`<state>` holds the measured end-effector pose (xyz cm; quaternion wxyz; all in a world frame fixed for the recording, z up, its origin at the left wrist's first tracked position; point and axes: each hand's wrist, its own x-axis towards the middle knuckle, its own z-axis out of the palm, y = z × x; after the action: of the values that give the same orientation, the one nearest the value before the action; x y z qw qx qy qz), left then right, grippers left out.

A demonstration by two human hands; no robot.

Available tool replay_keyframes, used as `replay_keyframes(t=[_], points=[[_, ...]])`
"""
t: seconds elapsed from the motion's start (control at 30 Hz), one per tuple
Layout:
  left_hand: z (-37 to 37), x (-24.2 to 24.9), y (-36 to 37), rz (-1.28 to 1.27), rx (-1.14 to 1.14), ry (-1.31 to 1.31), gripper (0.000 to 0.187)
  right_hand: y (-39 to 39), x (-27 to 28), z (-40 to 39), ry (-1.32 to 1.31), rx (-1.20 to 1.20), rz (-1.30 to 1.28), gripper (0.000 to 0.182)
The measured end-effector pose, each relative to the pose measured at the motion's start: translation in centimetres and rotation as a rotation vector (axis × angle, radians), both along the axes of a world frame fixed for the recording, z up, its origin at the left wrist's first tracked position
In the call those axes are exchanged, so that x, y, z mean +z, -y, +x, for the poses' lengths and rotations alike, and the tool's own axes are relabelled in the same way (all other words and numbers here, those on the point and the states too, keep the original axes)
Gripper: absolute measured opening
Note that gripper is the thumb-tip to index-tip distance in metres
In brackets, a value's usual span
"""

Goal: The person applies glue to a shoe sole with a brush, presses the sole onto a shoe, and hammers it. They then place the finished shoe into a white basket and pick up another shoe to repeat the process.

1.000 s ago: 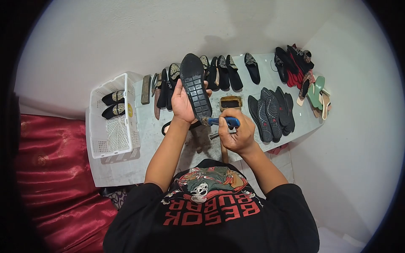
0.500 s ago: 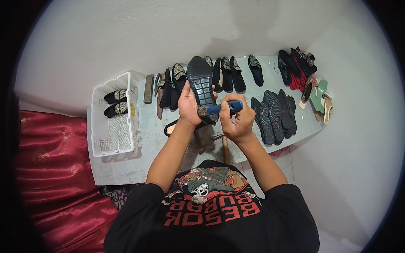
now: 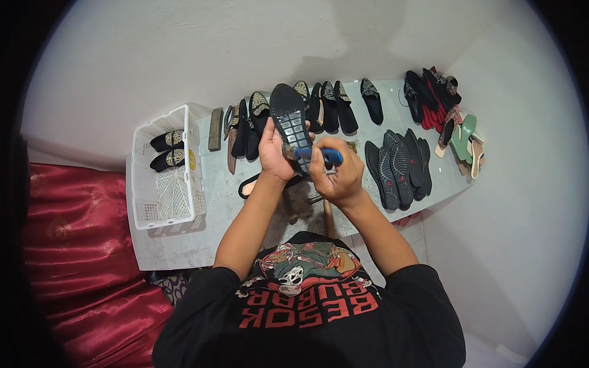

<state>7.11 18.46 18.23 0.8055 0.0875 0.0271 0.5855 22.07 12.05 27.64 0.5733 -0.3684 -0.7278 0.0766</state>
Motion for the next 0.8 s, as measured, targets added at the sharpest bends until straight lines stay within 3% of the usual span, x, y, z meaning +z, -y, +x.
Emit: replay_keyframes(t=[0.03, 0.27, 0.8], points=[[-0.3, -0.4, -0.4, 0.088, -0.039, 0.102, 0.055, 0.7, 0.2, 0.2, 0.007, 0.006, -0.046, 0.011], [-0.8, 0.8, -1.0, 0.055, 0.035, 0.187, 0.054, 2.4, 0.1, 2.3, -0.010, -0.052, -0.114, 0.009], [-0.7, 0.4, -1.0, 0.078, -0.037, 0.189, 0.059, 1.7, 0.7, 2.9, -0.140, -0.071, -0.144, 0.007]])
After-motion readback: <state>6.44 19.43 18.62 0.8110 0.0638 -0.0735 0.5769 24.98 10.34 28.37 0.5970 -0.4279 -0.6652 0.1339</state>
